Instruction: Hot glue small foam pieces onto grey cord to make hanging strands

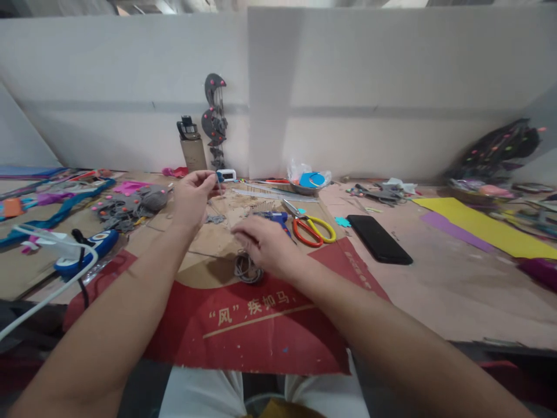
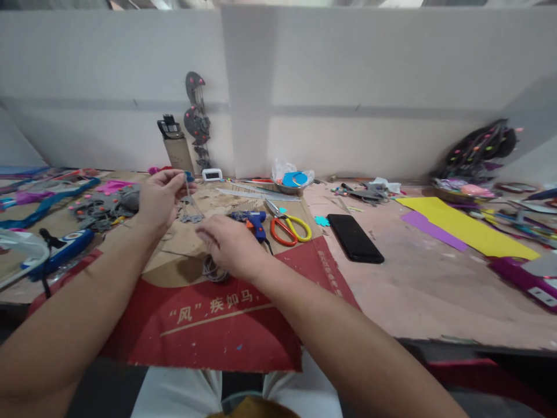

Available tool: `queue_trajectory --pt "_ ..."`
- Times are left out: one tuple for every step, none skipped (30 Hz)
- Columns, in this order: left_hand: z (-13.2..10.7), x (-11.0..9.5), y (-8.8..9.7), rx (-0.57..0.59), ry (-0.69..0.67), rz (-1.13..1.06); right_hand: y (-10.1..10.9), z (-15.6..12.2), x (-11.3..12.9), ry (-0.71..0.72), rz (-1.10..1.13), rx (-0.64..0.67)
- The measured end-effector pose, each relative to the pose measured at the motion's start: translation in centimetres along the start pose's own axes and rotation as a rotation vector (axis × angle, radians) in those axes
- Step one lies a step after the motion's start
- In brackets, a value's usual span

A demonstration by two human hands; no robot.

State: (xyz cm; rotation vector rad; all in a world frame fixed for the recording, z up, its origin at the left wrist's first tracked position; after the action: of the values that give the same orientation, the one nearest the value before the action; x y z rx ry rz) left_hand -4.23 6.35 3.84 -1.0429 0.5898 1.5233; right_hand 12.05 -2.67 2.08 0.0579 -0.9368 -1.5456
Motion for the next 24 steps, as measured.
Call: queue_trajectory --pt "0.3 0.1 0.3 -0.013 0.018 -0.073 -0.6 -0.1 0.9 0.068 -0.002 0.102" --pt "0.5 0.1 0.5 -0.025 0.036 -0.133 -1.0 -0.2 1.7 0.125 0.004 0.192" --pt "0.7 0.2 0.7 -0.035 0.053 -0.181 -1.0 -0.3 2.3 0.157 0.025 0.255" --pt "0.8 0.2 0.9 -0.043 0.067 -0.22 -0.7 -0.3 2.5 0.156 0.055 0.269" --pt "0.9 0.2 1.1 -0.049 0.079 -0.252 -0.1 -0.1 2.2 0.115 0.07 0.232" --pt "1.0 0.2 1.2 -0.049 0.087 -0.277 0.8 0.1 1.5 0.034 0.058 0.155" --pt "1.0 0.2 1.2 -0.043 0.091 -0.294 1.9 0.3 0.3 -0.075 0.012 0.049" --pt "1.0 0.2 1.2 -0.032 0.094 -0.303 3.0 0.2 -1.2 -0.214 -0.084 -0.047" --pt "1.0 0.2 1.1 -0.023 0.099 -0.305 3.9 0.0 -2.8 -0.361 -0.194 -0.114" --pt "0.9 0.2 0.9 -0.014 0.107 -0.3 4.3 -0.2 -4.2 -0.479 -0.297 -0.097" --pt "0.7 0.2 0.8 -0.008 0.116 -0.291 4.4 -0.5 -5.6 -0.591 -0.402 -0.048" --pt "0.6 0.2 0.6 -0.002 0.127 -0.281 4.4 -1.0 -6.9 -0.705 -0.494 0.017" --pt "0.4 0.3 0.4 0.004 0.136 -0.271 4.1 -1.4 -8.0 -0.792 -0.555 0.118" --pt "0.2 0.3 0.2 0.013 0.143 -0.26 3.7 -1.8 -8.8 -0.847 -0.599 0.203" --pt "0.0 0.3 -0.1 0.024 0.146 -0.247 3.4 -2.1 -9.4 -0.881 -0.621 0.259" --pt "-0.2 0.3 -0.3 0.042 0.147 -0.231 3.1 -2.4 -9.8 -0.898 -0.628 0.3" --pt "-0.3 0.4 -0.5 0.059 0.147 -0.213 2.9 -2.6 -10.1 -0.906 -0.623 0.314" --pt "-0.5 0.4 -0.6 0.076 0.147 -0.196 2.8 -2.7 -10.4 -0.916 -0.602 0.308" --pt "-0.6 0.5 -0.8 0.088 0.145 -0.181 2.8 -2.8 -10.6 -0.93 -0.564 0.29" --pt "-0.7 0.5 -0.8 0.093 0.141 -0.171 2.9 -2.8 -10.8 -0.942 -0.517 0.25" --pt "-0.7 0.5 -0.8 0.094 0.136 -0.164 3.1 -2.8 -10.9 -0.945 -0.462 0.188" --pt "-0.7 0.6 -0.8 0.091 0.129 -0.161 3.4 -2.6 -10.9 -0.931 -0.398 0.105" --pt "-0.7 0.6 -0.8 0.086 0.122 -0.159 3.7 -2.3 -10.8 -0.893 -0.33 0.008" --pt "-0.7 0.6 -0.7 0.084 0.115 -0.157 4.0 -1.9 -10.4 -0.83 -0.264 -0.092"
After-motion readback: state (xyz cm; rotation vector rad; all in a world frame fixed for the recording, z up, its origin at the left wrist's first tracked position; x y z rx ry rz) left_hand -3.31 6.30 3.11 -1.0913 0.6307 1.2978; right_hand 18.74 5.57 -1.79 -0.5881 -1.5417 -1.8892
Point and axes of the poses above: each hand's wrist, its own z-axis towards the middle knuckle, its own y-axis out of the back of the hand, x = y × z, the point moved 6 cm from there along z, towards the middle knuckle, and after that the axes turned 5 degrees about z, right-handed, at the moved point
